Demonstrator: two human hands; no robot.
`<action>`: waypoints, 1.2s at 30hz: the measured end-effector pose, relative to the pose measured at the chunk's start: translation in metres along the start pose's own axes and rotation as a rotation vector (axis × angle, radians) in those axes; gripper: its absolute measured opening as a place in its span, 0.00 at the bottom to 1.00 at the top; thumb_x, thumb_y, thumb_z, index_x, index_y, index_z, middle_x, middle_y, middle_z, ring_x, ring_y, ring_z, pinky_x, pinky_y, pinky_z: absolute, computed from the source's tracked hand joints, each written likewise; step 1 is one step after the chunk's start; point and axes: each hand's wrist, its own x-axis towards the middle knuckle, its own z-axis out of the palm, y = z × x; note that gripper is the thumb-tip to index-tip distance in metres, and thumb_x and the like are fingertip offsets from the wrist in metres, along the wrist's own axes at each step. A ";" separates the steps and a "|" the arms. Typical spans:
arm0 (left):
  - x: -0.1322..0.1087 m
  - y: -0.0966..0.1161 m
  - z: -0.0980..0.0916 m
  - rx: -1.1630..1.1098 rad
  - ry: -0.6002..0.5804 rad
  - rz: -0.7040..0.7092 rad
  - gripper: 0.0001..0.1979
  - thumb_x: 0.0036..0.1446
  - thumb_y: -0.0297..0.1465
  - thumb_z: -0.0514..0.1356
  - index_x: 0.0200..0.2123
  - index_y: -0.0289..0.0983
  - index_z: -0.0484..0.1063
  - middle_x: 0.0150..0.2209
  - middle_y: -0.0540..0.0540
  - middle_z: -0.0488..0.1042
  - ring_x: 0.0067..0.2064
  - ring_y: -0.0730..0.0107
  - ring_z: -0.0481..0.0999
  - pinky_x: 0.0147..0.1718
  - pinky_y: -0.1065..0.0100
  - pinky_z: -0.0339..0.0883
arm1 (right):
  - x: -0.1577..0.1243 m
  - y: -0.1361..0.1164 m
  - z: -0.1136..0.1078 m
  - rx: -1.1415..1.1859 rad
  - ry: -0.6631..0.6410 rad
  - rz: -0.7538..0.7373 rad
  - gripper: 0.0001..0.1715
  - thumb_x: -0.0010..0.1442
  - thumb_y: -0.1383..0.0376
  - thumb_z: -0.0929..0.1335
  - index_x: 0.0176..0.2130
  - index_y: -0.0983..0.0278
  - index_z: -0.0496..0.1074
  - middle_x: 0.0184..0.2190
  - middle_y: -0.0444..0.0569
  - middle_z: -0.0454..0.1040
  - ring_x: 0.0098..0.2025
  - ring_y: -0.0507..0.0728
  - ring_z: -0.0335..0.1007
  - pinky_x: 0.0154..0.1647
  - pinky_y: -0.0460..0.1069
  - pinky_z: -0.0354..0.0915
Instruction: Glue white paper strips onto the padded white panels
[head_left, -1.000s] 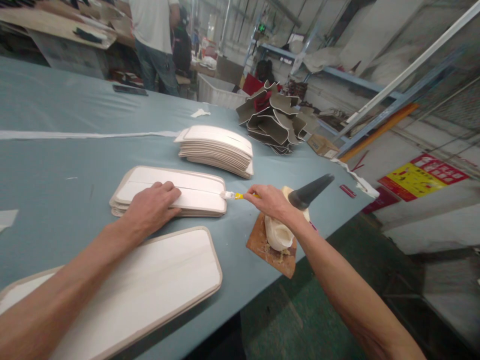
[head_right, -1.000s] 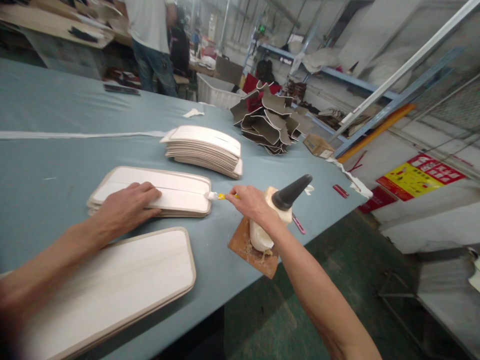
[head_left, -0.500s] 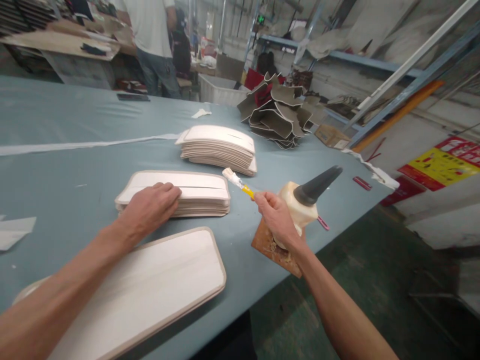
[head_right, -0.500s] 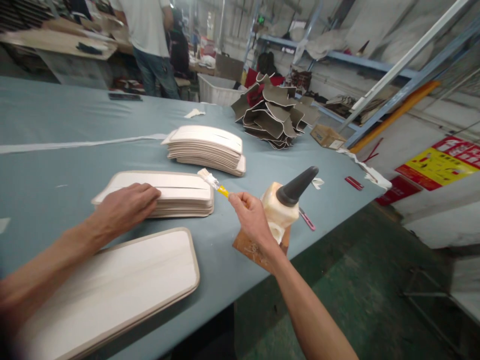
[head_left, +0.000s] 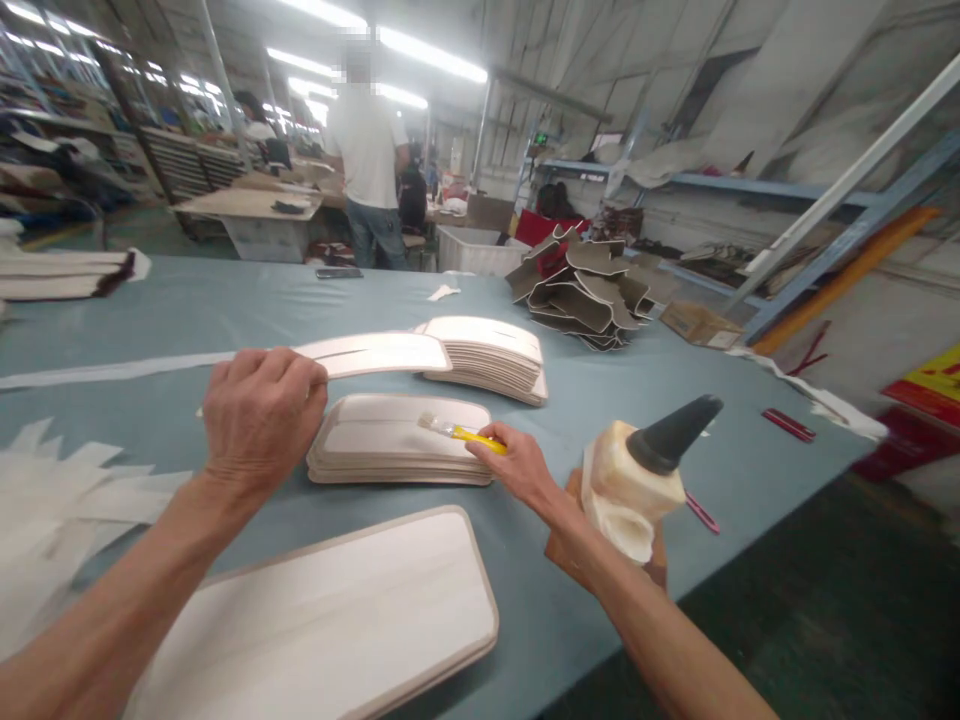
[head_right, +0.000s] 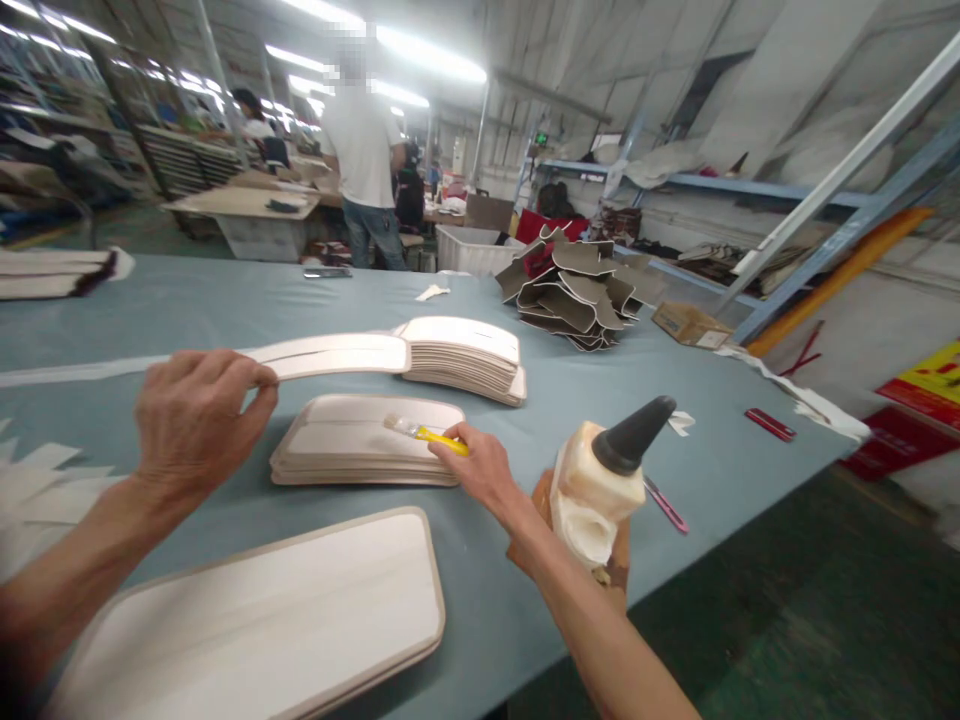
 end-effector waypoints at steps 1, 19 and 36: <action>-0.003 -0.003 -0.003 0.018 0.034 0.010 0.13 0.72 0.31 0.54 0.34 0.40 0.74 0.34 0.43 0.78 0.42 0.53 0.70 0.41 0.58 0.56 | 0.011 -0.004 0.008 -0.020 0.003 -0.021 0.17 0.66 0.50 0.71 0.42 0.59 0.82 0.35 0.47 0.83 0.38 0.59 0.76 0.40 0.50 0.60; -0.062 0.001 -0.051 -0.059 0.265 0.081 0.09 0.64 0.24 0.64 0.33 0.42 0.72 0.34 0.49 0.80 0.40 0.57 0.74 0.40 0.57 0.64 | -0.017 -0.082 0.016 0.723 -0.163 0.029 0.52 0.71 0.32 0.47 0.48 0.64 0.79 0.41 0.59 0.84 0.34 0.58 0.75 0.32 0.51 0.69; -0.137 0.119 -0.141 -0.470 0.313 -0.437 0.10 0.64 0.19 0.62 0.41 0.41 0.73 0.38 0.48 0.78 0.37 0.68 0.73 0.38 0.64 0.67 | -0.161 -0.067 -0.030 0.681 0.109 0.362 0.33 0.46 0.38 0.80 0.42 0.57 0.85 0.21 0.46 0.69 0.23 0.59 0.64 0.23 0.54 0.63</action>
